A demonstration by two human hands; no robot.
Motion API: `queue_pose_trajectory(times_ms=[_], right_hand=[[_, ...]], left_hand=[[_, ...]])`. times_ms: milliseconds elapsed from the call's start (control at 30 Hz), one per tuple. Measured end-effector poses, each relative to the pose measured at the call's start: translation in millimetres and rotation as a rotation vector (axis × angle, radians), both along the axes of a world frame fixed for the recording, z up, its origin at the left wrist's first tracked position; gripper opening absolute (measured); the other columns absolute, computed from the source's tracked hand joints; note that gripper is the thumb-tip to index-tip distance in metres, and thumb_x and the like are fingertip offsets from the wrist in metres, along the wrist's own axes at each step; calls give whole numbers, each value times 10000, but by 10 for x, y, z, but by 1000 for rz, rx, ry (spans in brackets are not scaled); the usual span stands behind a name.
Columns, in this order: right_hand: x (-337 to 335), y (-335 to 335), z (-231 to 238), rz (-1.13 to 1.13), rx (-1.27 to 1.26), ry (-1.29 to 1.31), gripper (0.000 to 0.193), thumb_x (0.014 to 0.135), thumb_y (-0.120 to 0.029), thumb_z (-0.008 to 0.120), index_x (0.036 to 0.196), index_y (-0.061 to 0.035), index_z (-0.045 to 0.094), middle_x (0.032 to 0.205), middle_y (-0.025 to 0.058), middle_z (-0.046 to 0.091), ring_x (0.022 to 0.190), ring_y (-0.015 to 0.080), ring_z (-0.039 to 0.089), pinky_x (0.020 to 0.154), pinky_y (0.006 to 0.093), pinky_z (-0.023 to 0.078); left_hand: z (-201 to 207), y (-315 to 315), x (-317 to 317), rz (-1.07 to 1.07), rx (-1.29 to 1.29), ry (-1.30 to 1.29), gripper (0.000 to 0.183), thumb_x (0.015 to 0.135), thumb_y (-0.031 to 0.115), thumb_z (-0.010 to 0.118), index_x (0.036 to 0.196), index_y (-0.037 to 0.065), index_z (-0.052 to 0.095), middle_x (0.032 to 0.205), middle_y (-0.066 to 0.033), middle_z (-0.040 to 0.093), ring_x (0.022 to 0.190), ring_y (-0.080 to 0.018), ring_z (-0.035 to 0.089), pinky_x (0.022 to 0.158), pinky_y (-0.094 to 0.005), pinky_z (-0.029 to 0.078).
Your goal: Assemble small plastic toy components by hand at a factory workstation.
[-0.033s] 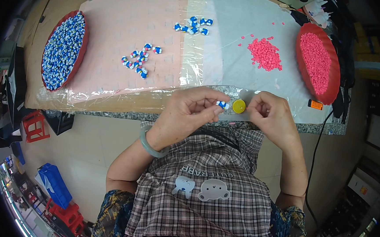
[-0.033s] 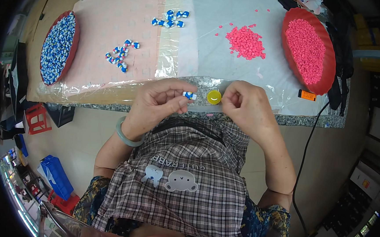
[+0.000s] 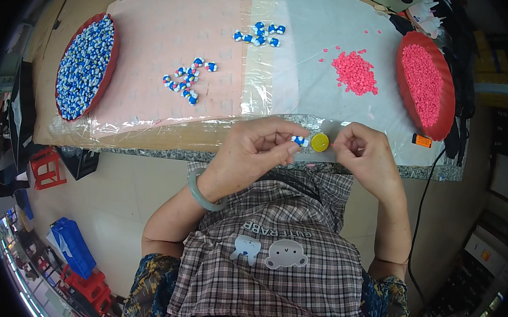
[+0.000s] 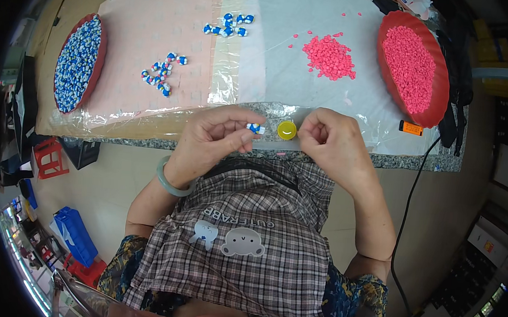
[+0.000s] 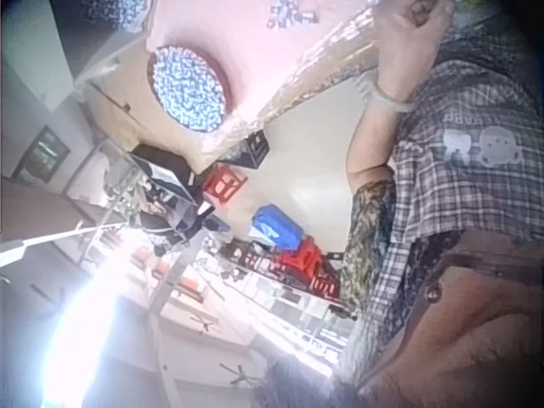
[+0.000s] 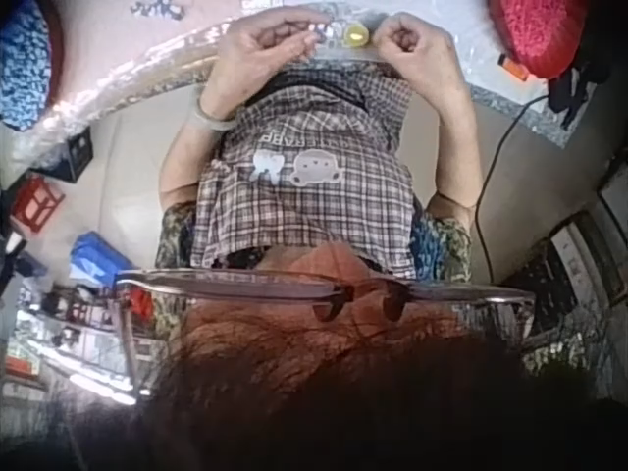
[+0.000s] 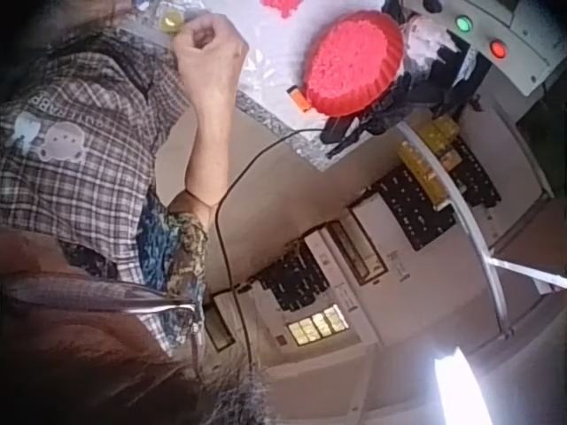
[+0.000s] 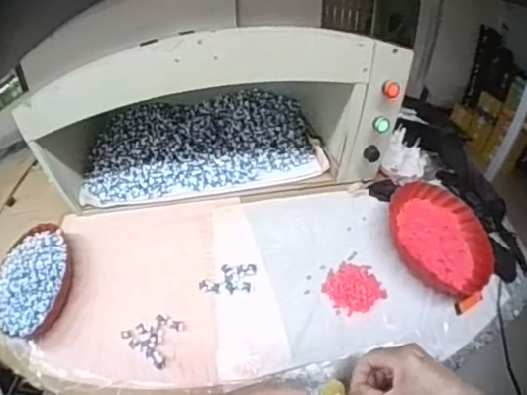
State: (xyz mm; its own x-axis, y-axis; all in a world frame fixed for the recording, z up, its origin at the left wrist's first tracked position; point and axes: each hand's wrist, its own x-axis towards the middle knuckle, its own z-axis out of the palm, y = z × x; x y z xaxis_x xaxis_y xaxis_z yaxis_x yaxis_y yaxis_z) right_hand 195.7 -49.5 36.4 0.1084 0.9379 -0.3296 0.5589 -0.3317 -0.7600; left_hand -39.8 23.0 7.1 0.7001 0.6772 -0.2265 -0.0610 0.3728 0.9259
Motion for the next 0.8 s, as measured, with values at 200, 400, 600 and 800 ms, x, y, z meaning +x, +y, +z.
queue_pose_trajectory(times_ms=[200,400,600,800], right_hand=[[70,-65,42,-184,-143,545,66,923,-59,675,900,-21,626,697,-31,574,550,28,525,461,186,394],[-92,-122,-5,-232,-71,729,60,928,-48,677,916,-16,627,699,-16,586,539,34,528,453,185,397],[-120,-126,-53,-231,-77,699,54,928,-35,679,924,-15,629,718,-13,598,549,35,537,462,180,412],[-123,-121,-70,-218,-109,658,65,933,-50,685,926,-18,629,738,-17,600,565,30,544,471,177,424]], left_hand=[[-63,-106,127,-11,-51,-55,258,972,24,649,1223,-35,654,992,-81,705,819,-93,655,750,-229,564],[-114,-200,232,27,32,-26,260,968,25,656,1218,-45,646,1007,-98,716,856,-116,691,769,-227,576],[-95,-199,291,105,505,94,263,897,16,725,1155,-26,694,981,-108,721,842,-136,710,712,-243,587],[-95,-202,305,118,649,136,259,865,12,746,1121,-7,711,953,-126,714,809,-184,714,680,-273,589]])
